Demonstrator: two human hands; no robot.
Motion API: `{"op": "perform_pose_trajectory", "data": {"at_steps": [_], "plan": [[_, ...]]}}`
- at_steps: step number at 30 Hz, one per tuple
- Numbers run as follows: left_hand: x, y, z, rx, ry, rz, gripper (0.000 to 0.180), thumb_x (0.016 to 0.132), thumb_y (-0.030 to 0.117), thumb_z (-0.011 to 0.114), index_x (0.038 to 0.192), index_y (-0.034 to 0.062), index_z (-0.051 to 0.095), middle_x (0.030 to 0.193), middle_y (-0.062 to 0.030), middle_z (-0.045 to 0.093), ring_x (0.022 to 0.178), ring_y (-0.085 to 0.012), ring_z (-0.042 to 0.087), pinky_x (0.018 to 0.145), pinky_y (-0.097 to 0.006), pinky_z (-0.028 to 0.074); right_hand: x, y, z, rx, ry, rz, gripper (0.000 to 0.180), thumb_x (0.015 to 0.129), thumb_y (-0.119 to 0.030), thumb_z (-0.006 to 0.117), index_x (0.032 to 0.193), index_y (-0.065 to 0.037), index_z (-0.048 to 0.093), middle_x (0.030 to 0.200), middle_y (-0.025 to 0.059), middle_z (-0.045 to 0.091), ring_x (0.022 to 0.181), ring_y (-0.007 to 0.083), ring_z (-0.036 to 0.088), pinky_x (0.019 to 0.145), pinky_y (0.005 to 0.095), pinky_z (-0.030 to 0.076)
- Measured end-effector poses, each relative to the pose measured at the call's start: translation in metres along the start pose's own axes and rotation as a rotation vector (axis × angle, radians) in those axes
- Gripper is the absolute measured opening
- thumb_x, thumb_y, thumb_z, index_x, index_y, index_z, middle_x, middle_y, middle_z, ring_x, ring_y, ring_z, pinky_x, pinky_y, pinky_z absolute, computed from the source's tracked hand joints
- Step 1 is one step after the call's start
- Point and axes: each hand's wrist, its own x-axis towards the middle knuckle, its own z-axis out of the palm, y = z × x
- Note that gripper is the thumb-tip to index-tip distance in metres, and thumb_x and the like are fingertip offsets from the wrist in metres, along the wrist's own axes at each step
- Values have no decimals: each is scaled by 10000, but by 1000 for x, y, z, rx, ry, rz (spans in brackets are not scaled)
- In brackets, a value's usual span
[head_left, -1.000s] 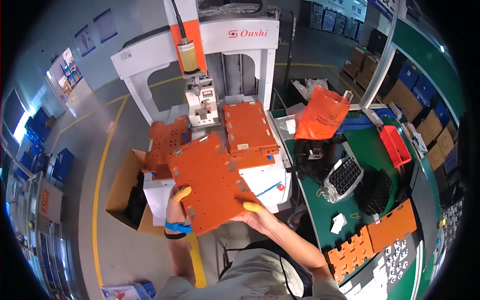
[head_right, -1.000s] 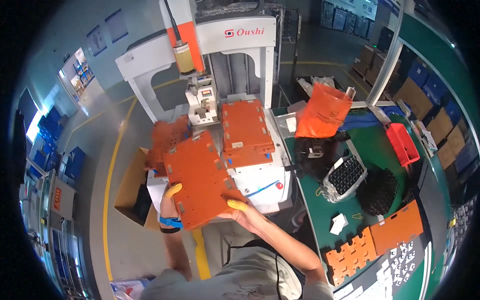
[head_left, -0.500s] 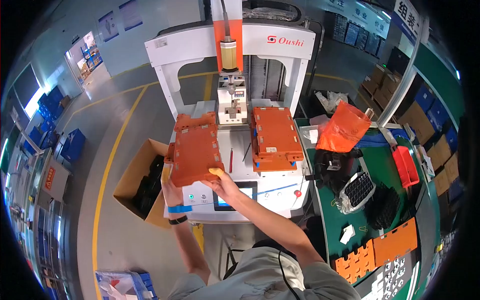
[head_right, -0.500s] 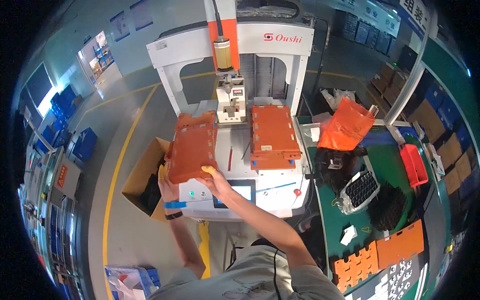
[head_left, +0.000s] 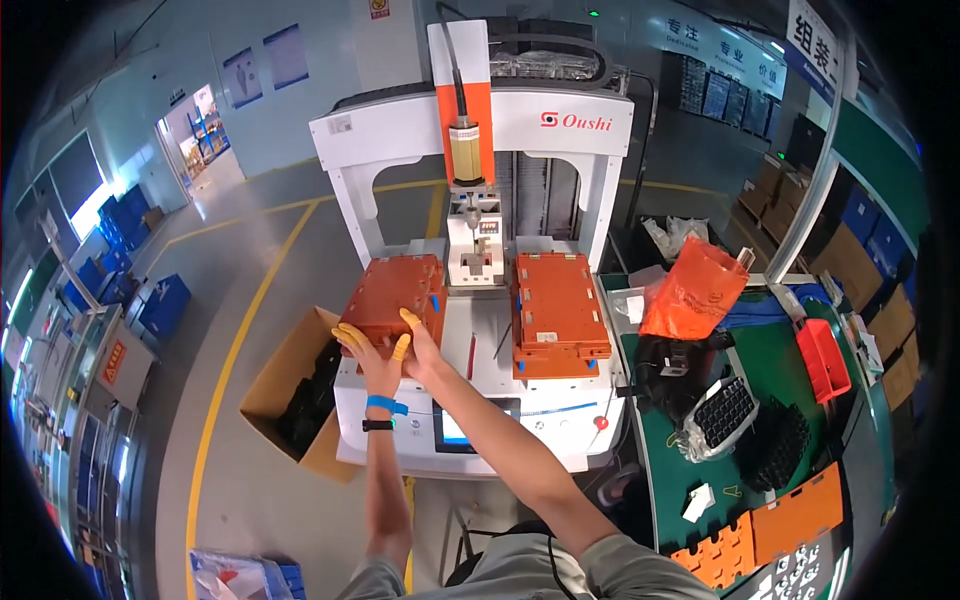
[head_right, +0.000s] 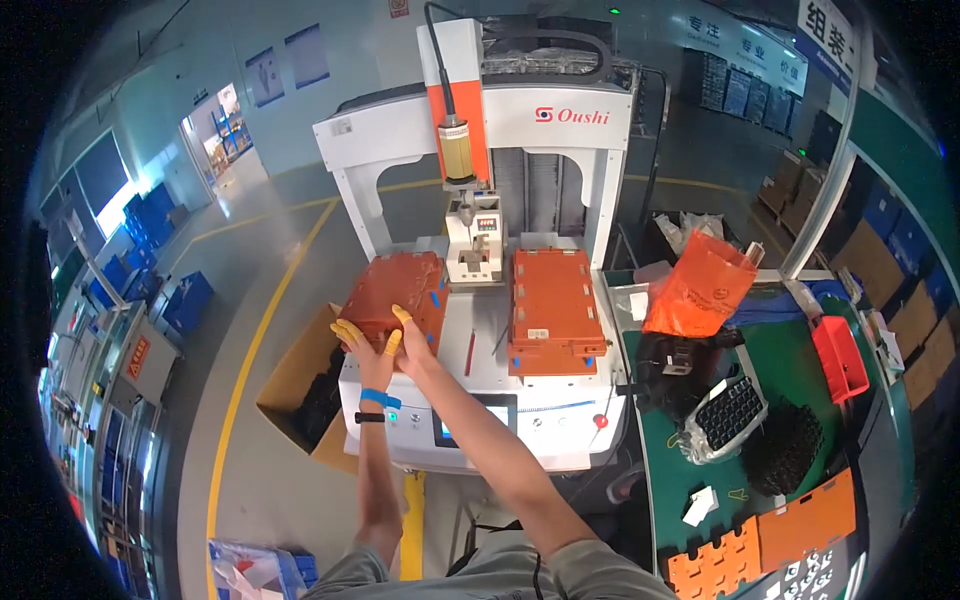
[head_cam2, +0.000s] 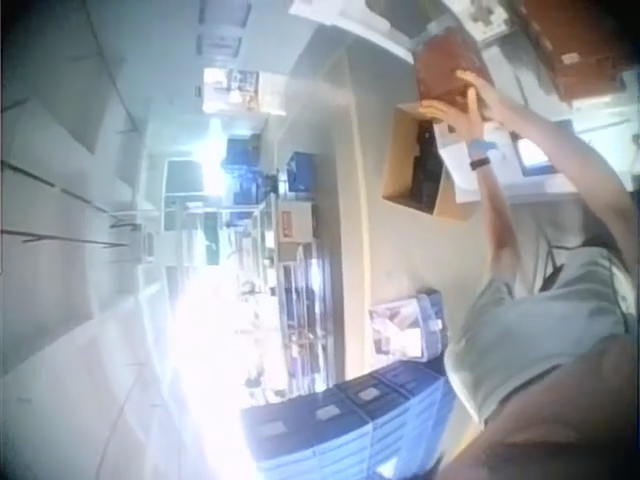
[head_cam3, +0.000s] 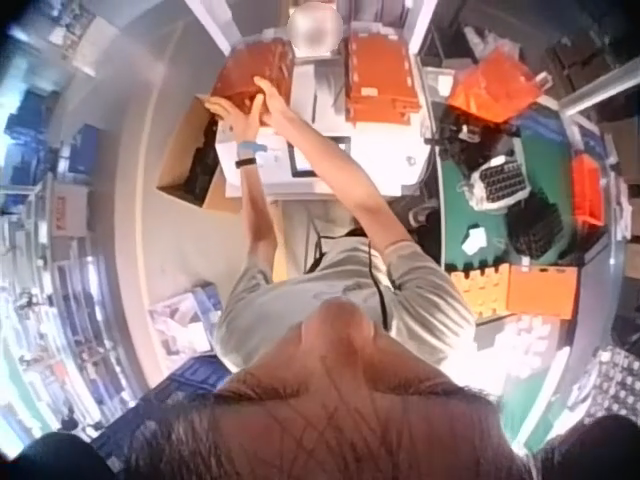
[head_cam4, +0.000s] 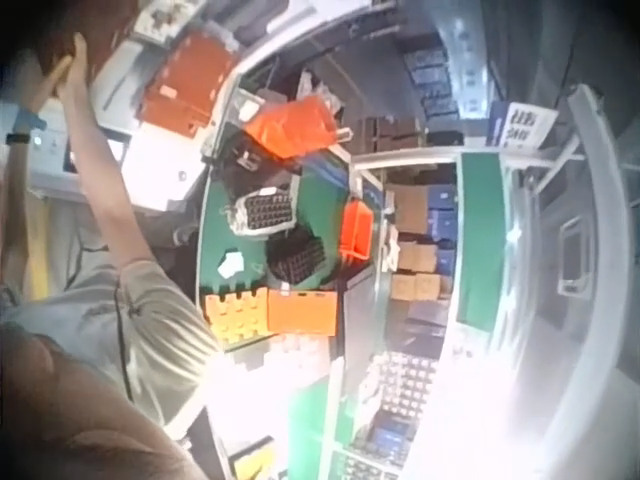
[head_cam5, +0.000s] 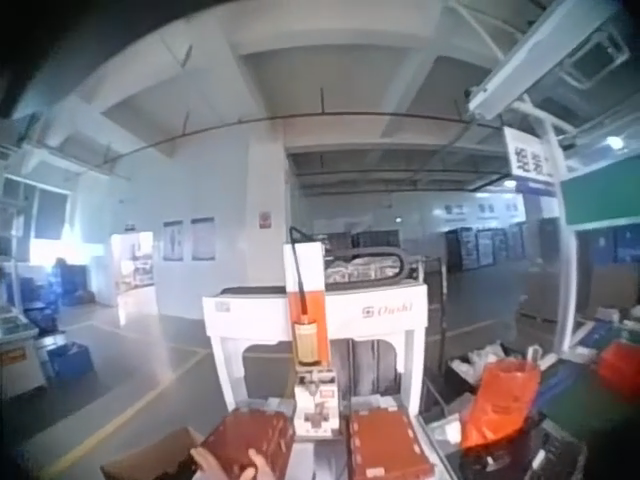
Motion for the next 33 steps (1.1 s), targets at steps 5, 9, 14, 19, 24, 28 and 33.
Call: {"op": "perform_pose_trajectory", "data": {"at_steps": [5,9,14,19,24,28,33], "plan": [[12,-2,16,85,49,-37,1304,753,553,772,1530,-41,-89,1582,-329,-127,1466,-489,-138,1200,-526,-31,13,2,-11,-74,-65,48,564,957,-491,566,1316,-57,552,1245,140,636,1080,254,629,995,396,497],[16,8,15,141,106,-46,1272,763,535,769,1531,-48,-60,1585,-325,-111,1469,-494,-104,1201,-537,-17,-6,-13,-7,-130,-120,188,617,973,-549,496,1341,-54,525,1259,134,631,1103,259,628,1028,406,468],[22,10,19,186,109,-27,1240,765,556,766,1538,-49,9,1595,-318,-28,1475,-492,-58,1190,-574,44,-64,-19,-25,-374,89,-91,472,1031,-373,432,1363,-39,450,1350,164,560,1265,288,541,1120,402,392],[-12,-19,17,350,91,-79,1326,702,656,761,1532,-71,26,1595,-317,3,1484,-473,-36,1163,-626,90,-143,-47,-49,-445,108,-126,421,1047,-292,326,1317,-14,490,1313,179,595,1227,283,585,1066,375,452],[-25,-25,21,337,99,-41,1205,794,653,673,1504,-134,100,1572,-356,75,1475,-491,29,1152,-634,103,-178,-55,-93,-441,335,-185,375,1042,-289,347,1266,-53,534,1245,152,641,1103,259,633,1008,367,468],[-103,-34,39,551,111,-36,981,931,561,524,1494,-145,141,1547,-386,113,1468,-509,55,1174,-599,106,-230,-78,-124,-362,373,-224,369,1022,-273,415,1287,-67,568,1181,107,663,985,196,631,867,313,502],[-222,-94,45,391,-116,-121,898,962,435,540,1489,-153,112,1550,-385,97,1468,-501,71,1196,-539,127,-276,-100,-154,-296,446,-319,374,1011,-245,438,1291,-44,583,1064,76,632,872,195,580,758,279,519]]}}
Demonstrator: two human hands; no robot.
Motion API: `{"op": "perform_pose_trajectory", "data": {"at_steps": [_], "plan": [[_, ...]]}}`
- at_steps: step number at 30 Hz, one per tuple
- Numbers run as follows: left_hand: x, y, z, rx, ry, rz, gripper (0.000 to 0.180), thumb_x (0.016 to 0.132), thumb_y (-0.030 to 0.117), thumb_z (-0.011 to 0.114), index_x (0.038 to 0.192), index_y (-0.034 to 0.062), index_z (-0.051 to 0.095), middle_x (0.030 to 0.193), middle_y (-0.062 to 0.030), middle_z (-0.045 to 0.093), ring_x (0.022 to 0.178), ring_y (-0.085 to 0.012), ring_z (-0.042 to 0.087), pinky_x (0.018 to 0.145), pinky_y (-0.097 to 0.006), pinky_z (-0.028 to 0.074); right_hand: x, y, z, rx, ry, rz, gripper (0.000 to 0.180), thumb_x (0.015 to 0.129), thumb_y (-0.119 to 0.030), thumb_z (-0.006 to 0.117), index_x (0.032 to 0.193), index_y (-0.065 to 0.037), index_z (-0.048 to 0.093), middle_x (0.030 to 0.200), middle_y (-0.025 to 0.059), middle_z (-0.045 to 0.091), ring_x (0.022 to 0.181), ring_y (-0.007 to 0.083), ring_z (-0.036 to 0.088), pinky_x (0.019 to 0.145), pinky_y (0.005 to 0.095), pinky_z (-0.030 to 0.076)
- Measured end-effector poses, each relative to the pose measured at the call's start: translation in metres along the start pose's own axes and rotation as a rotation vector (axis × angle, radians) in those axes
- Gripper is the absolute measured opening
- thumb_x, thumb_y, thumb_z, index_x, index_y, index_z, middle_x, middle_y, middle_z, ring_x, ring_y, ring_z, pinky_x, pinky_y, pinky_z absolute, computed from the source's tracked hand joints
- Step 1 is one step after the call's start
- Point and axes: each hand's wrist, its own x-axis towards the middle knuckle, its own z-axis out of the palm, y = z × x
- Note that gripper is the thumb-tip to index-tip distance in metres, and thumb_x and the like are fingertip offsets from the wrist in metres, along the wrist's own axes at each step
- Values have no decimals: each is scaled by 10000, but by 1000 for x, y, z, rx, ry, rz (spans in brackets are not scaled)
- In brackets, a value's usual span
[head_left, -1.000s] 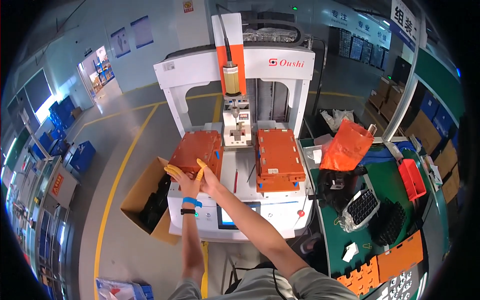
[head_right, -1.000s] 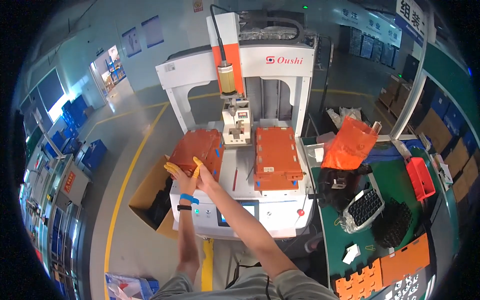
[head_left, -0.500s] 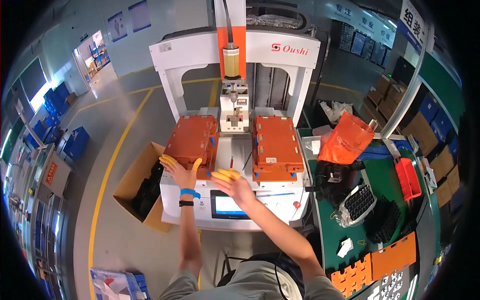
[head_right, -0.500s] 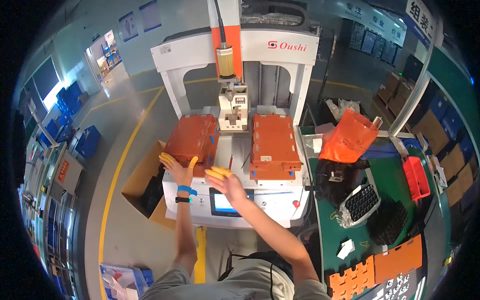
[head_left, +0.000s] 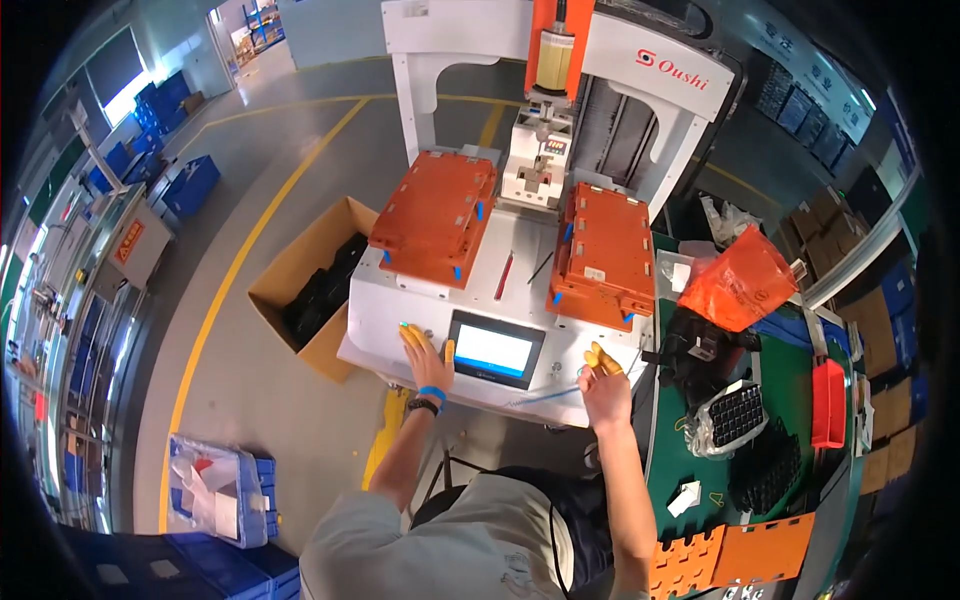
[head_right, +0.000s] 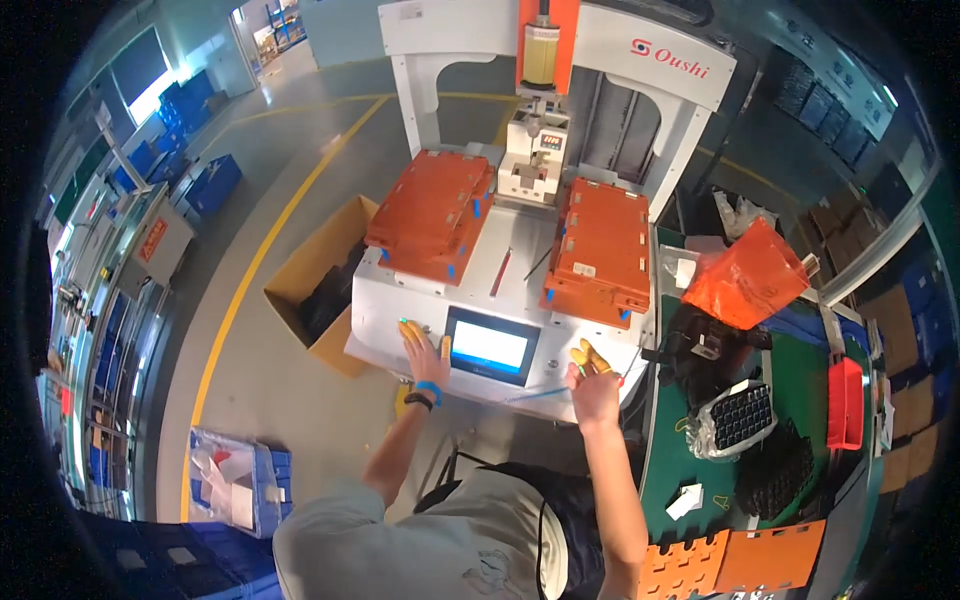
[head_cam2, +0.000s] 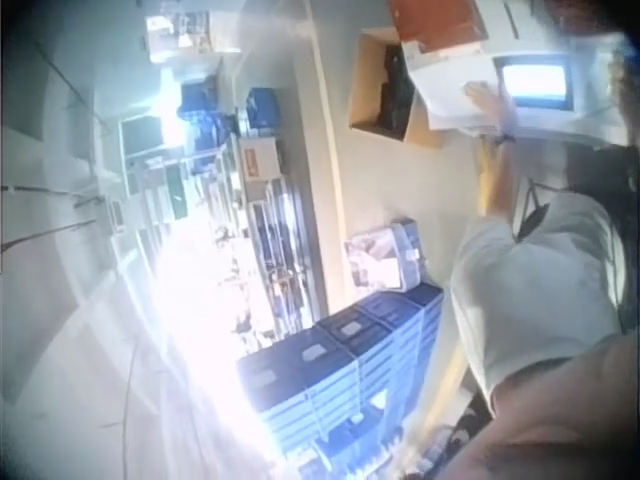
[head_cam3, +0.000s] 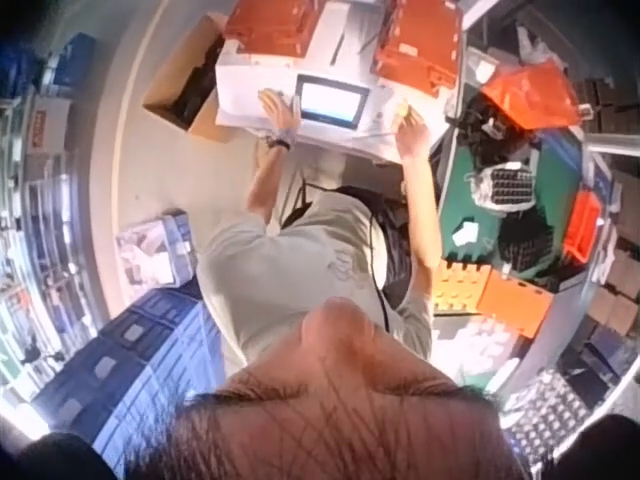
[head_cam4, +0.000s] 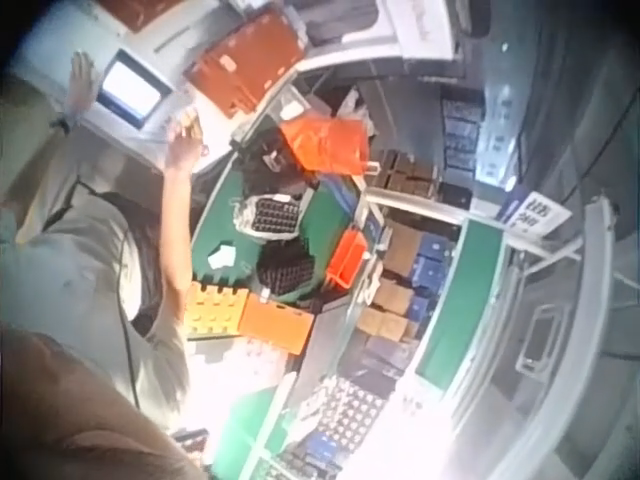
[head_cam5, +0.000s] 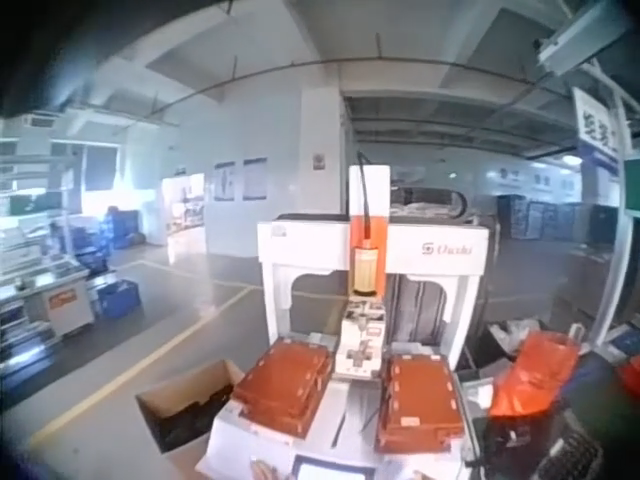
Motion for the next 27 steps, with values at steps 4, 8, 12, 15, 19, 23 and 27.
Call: {"op": "perform_pose_trajectory", "data": {"at_steps": [4,8,12,15,19,23,27], "plan": [[-4,12,-8,53,-2,14,863,963,392,557,1469,-174,147,1545,-383,123,1458,-509,102,1202,-512,150,-12,-4,-23,37,69,20,365,1017,-236,430,1264,-36,608,1048,54,629,819,148,578,724,246,527],[-6,10,-8,133,10,29,816,970,442,524,1428,-188,281,1555,-356,143,1461,-495,117,1202,-497,171,-21,-2,-24,49,86,23,353,1015,-214,432,1269,-38,604,1041,51,635,813,144,580,721,247,527],[-2,0,-18,162,24,85,823,961,481,511,1412,-182,329,1557,-348,153,1464,-487,121,1184,-567,165,-21,5,-32,66,61,46,339,1007,-190,447,1269,-39,600,1043,49,648,797,145,589,703,250,528],[-2,13,-41,325,-200,74,886,916,481,584,1474,-127,260,1552,-342,189,1457,-477,167,1182,-561,173,-26,11,-44,74,61,54,334,1005,-182,450,1270,-42,597,1044,50,654,783,147,595,691,251,528],[-1,63,-71,51,-349,625,794,861,402,645,1474,-16,360,1559,-269,261,1459,-431,219,1177,-566,186,-37,10,-47,96,60,56,297,1007,-175,480,1241,-45,608,973,35,648,758,147,596,678,258,526],[-9,182,-120,-128,-400,1304,563,903,291,600,1386,17,505,1514,-197,390,1474,-335,254,1200,-533,196,-47,1,-57,106,112,4,280,1000,-180,501,1218,-46,615,980,37,638,770,139,595,677,262,527],[-22,263,-114,-414,-417,1588,506,894,223,584,1360,32,531,1497,-153,426,1465,-304,285,1225,-512,181,-70,-20,-71,103,27,-186,328,1009,-170,432,1241,-19,608,1061,68,652,907,143,603,809,263,512]]}}
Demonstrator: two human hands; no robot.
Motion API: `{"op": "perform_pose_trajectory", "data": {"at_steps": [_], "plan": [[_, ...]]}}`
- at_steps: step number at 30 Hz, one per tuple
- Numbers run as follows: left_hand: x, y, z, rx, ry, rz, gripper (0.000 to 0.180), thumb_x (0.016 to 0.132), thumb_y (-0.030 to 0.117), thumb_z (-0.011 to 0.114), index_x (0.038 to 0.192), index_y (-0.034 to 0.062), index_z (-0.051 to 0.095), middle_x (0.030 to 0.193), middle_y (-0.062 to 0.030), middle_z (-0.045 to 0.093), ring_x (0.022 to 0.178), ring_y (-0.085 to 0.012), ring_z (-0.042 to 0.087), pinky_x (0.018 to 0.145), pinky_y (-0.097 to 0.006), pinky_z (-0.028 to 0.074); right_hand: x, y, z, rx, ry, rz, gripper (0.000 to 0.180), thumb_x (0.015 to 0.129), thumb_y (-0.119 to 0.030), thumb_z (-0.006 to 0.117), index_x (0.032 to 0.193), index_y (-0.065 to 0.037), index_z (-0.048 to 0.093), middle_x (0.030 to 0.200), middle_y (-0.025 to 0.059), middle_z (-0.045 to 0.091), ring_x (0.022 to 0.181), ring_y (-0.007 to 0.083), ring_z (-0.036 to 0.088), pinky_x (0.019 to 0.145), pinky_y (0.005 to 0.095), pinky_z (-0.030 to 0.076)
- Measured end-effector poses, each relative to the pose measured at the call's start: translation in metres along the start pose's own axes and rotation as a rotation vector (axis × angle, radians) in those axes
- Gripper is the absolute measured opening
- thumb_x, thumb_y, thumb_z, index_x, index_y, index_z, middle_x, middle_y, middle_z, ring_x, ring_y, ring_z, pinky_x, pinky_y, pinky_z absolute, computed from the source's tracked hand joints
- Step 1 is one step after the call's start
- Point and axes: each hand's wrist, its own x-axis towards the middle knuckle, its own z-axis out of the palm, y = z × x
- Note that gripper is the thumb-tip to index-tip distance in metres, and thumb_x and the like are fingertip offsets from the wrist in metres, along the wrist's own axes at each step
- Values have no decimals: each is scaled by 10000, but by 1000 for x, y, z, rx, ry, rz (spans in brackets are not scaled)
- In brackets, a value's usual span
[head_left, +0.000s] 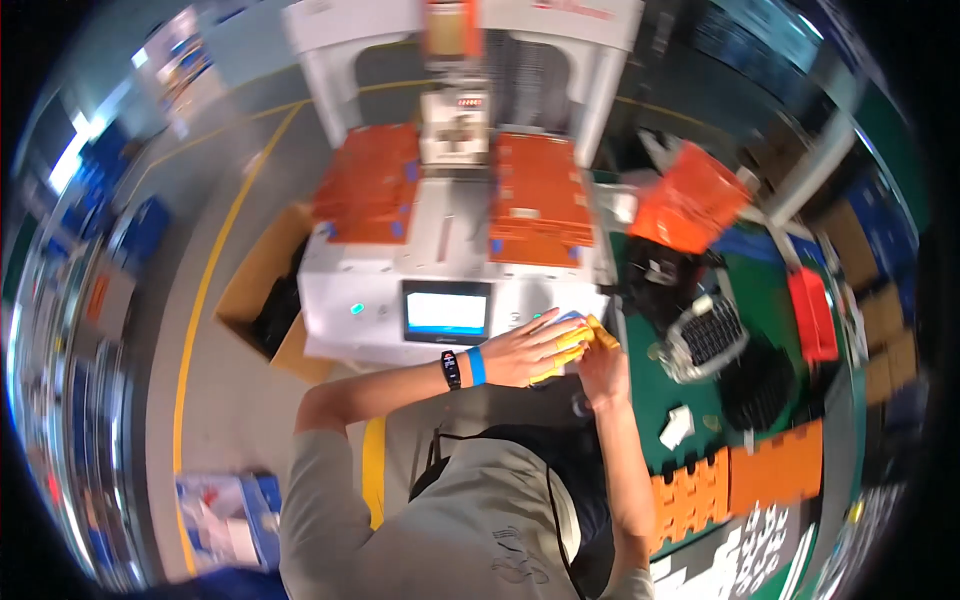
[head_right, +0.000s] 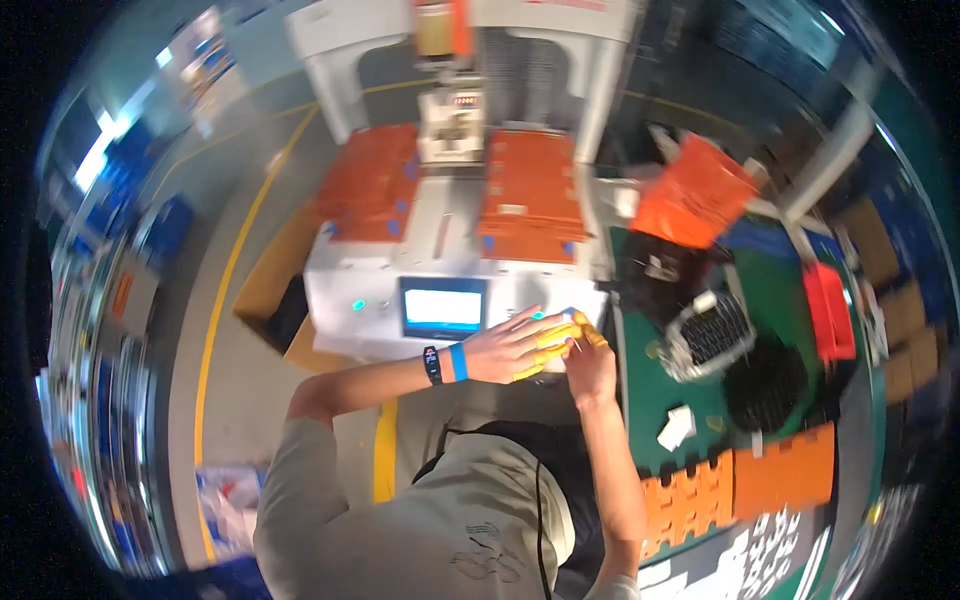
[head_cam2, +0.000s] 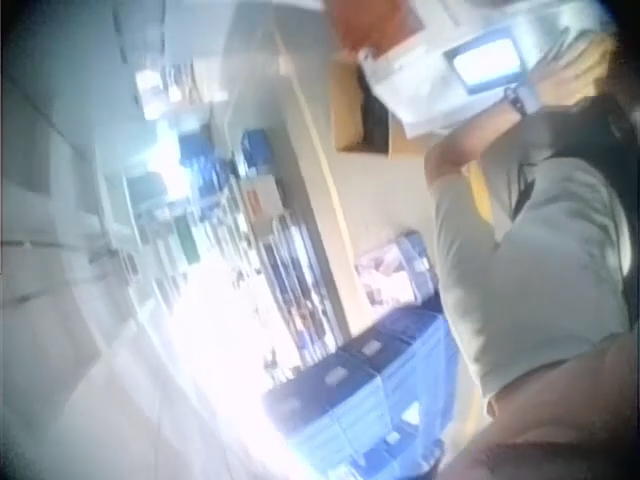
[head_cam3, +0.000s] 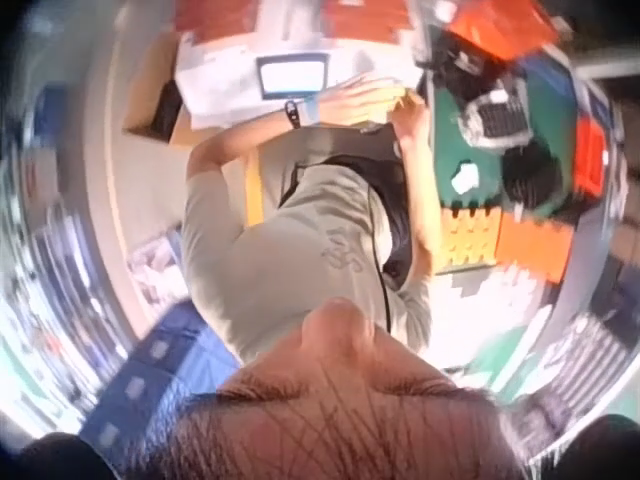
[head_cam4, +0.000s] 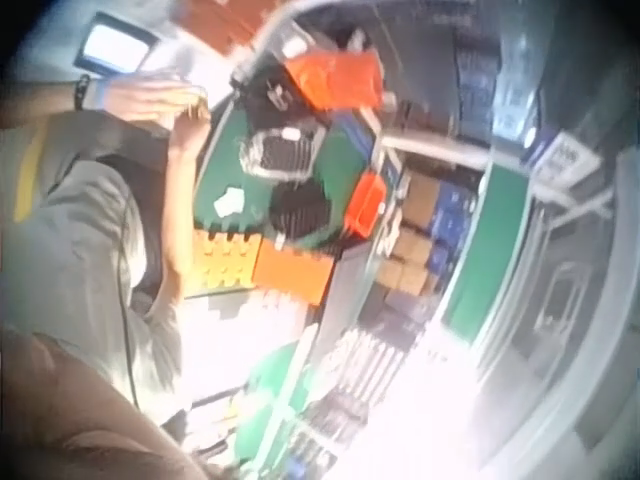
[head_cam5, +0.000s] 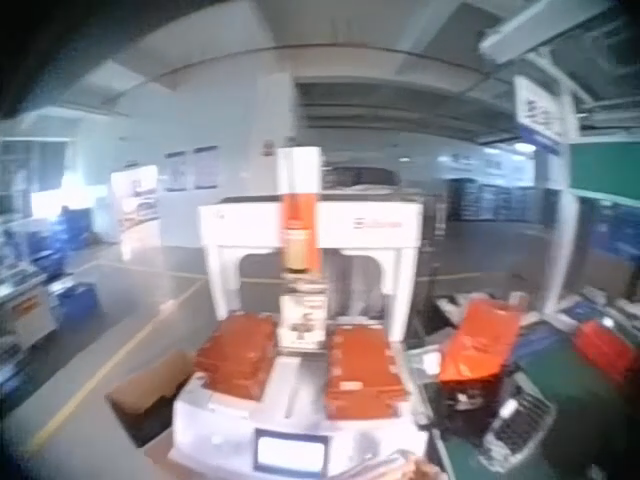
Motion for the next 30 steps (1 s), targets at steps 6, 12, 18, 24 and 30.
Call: {"op": "perform_pose_trajectory", "data": {"at_steps": [6,12,18,24,30], "plan": [[140,62,46,-467,275,187,393,745,74,699,1123,-22,653,1273,-170,585,1347,-346,454,1138,-541,351,-121,-72,18,-559,520,-824,304,990,-111,516,1243,35,598,1194,91,647,1114,170,596,984,297,448],[212,195,114,-813,55,476,430,897,179,646,1294,22,595,1437,-204,476,1396,-367,384,1173,-520,268,-265,-62,-61,-763,1140,-1112,367,971,-74,551,1322,33,538,1292,123,604,1223,212,559,1047,322,410],[197,241,176,-699,-362,537,925,829,518,692,1483,-36,343,1566,-252,266,1500,-364,146,1204,-544,118,-382,-17,-129,-1246,1736,-736,481,840,47,605,1314,23,526,1288,226,575,1240,385,530,1060,394,408],[202,221,167,-800,-276,403,842,873,454,678,1475,-40,359,1530,-238,353,1471,-374,241,1200,-540,147,-404,-17,-139,-1360,1557,-590,478,871,15,625,1338,-15,528,1383,189,547,1344,338,468,1120,392,351],[220,166,201,-526,-188,29,777,773,322,785,1385,-28,457,1358,-226,453,1224,-388,430,1037,-481,379,-367,-57,-122,-1249,1469,-784,437,847,84,592,1275,-5,587,1268,188,610,1193,341,586,1019,361,440]]}}
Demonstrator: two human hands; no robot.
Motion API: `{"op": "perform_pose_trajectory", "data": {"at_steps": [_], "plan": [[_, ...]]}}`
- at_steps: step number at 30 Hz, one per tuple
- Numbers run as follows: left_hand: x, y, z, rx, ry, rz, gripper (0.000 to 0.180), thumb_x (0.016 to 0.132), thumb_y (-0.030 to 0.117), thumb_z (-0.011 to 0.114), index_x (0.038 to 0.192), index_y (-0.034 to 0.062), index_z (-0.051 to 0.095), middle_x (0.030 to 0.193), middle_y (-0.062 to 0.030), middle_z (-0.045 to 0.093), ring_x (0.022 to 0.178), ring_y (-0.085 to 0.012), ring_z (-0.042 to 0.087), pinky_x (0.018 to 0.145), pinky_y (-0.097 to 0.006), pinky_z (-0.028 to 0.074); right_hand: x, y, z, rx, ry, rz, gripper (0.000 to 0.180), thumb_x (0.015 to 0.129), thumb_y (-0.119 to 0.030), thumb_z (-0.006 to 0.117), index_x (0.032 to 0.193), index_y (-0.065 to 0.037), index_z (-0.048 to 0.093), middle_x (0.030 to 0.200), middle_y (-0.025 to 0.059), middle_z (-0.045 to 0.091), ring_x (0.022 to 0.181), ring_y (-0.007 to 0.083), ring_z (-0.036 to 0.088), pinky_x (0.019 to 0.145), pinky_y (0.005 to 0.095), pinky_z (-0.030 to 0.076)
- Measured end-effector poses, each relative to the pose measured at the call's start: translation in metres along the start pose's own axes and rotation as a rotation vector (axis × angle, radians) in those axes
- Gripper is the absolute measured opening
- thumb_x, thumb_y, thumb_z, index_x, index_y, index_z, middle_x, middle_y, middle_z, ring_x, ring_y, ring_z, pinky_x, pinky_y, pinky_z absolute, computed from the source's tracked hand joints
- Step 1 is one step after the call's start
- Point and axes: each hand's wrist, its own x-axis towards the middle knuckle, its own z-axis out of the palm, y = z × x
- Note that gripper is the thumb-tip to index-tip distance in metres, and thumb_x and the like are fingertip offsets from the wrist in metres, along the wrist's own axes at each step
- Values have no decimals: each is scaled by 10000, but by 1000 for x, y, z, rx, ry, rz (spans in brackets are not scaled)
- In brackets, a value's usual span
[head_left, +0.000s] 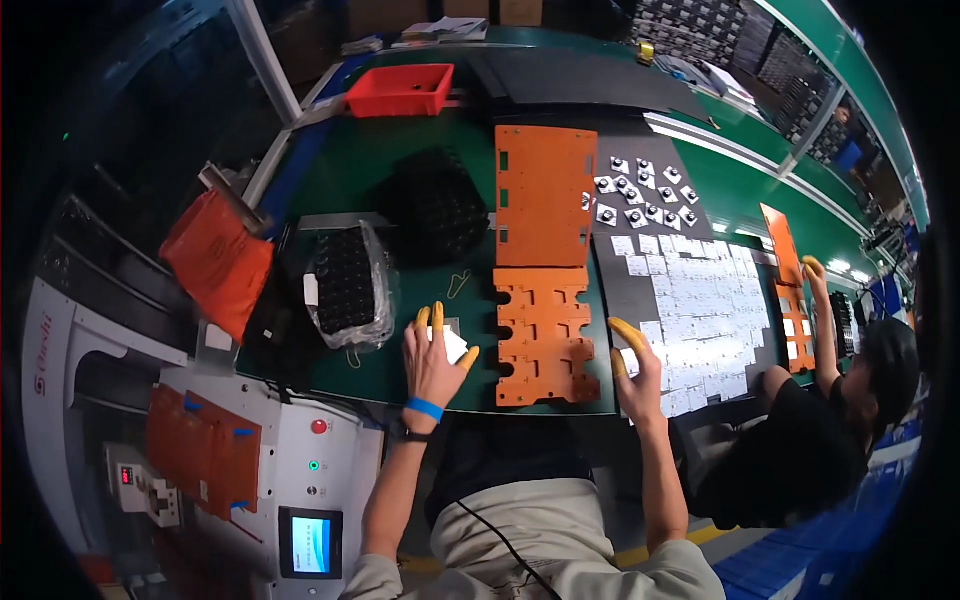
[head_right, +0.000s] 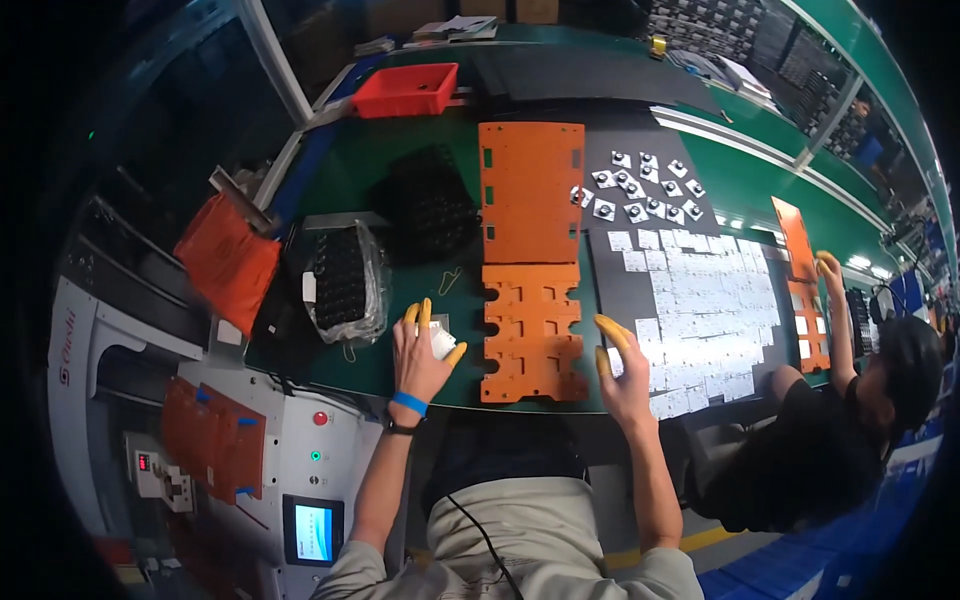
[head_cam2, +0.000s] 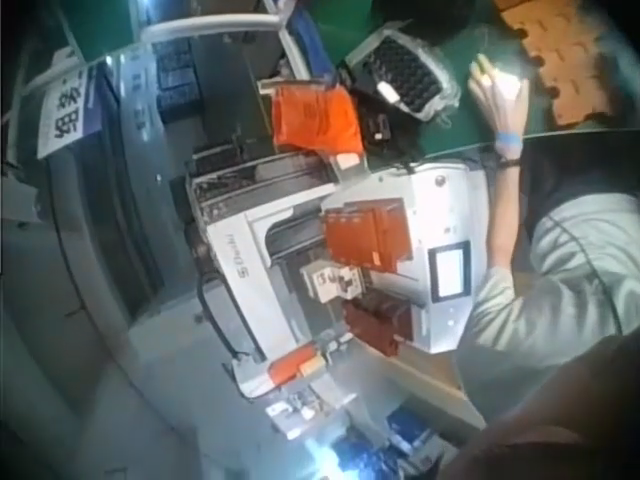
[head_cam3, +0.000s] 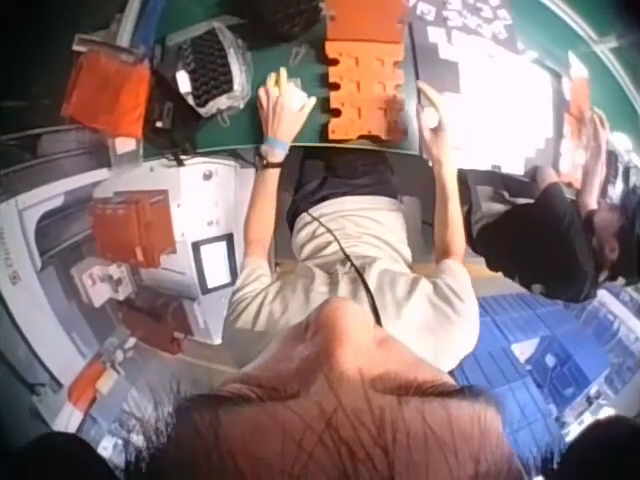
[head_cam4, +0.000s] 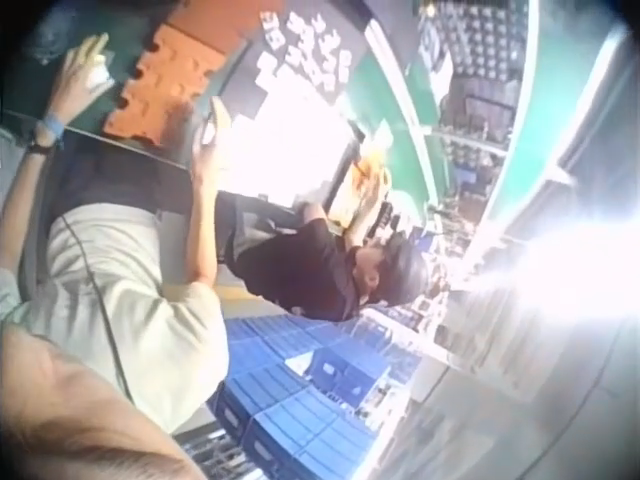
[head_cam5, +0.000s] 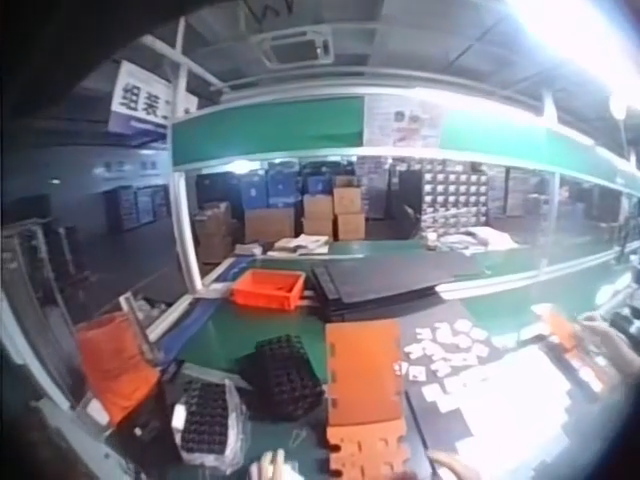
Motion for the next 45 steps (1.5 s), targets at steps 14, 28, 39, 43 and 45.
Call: {"op": "perform_pose_trajectory", "data": {"at_steps": [14,28,39,43,45], "plan": [[30,-11,26,-55,8,-96,344,853,300,692,957,5,550,991,-176,551,763,-394,626,629,-488,518,19,-32,61,246,-131,-114,369,844,74,593,1204,4,638,1139,164,673,1060,309,645,932,352,481],[-22,12,-20,-2353,-540,-1008,381,1022,412,396,1213,138,578,1169,-69,647,1066,-252,644,949,-429,520,37,-87,119,126,-502,-567,877,694,-433,816,1390,-15,485,1388,182,486,1315,402,409,1082,529,357],[-6,33,-17,-2424,-369,-1022,471,1025,479,387,1214,88,570,1160,-72,630,1059,-223,615,952,-400,496,48,-60,138,-125,-395,-479,567,806,-395,715,1179,25,635,939,152,594,904,322,542,849,407,455],[-13,33,-9,-2337,-354,-1043,441,1034,446,384,1201,83,571,1122,-64,644,1043,-226,629,934,-395,516,50,-60,140,-225,-443,-479,597,806,-411,711,1194,34,624,951,170,602,929,335,551,865,410,458],[-16,26,-15,-2357,-379,-1046,429,1040,426,374,1203,79,568,1118,-68,646,1022,-231,640,910,-394,530,50,-66,137,-181,-450,-508,682,766,-419,760,1250,33,599,970,169,584,988,364,558,893,447,467]]}}
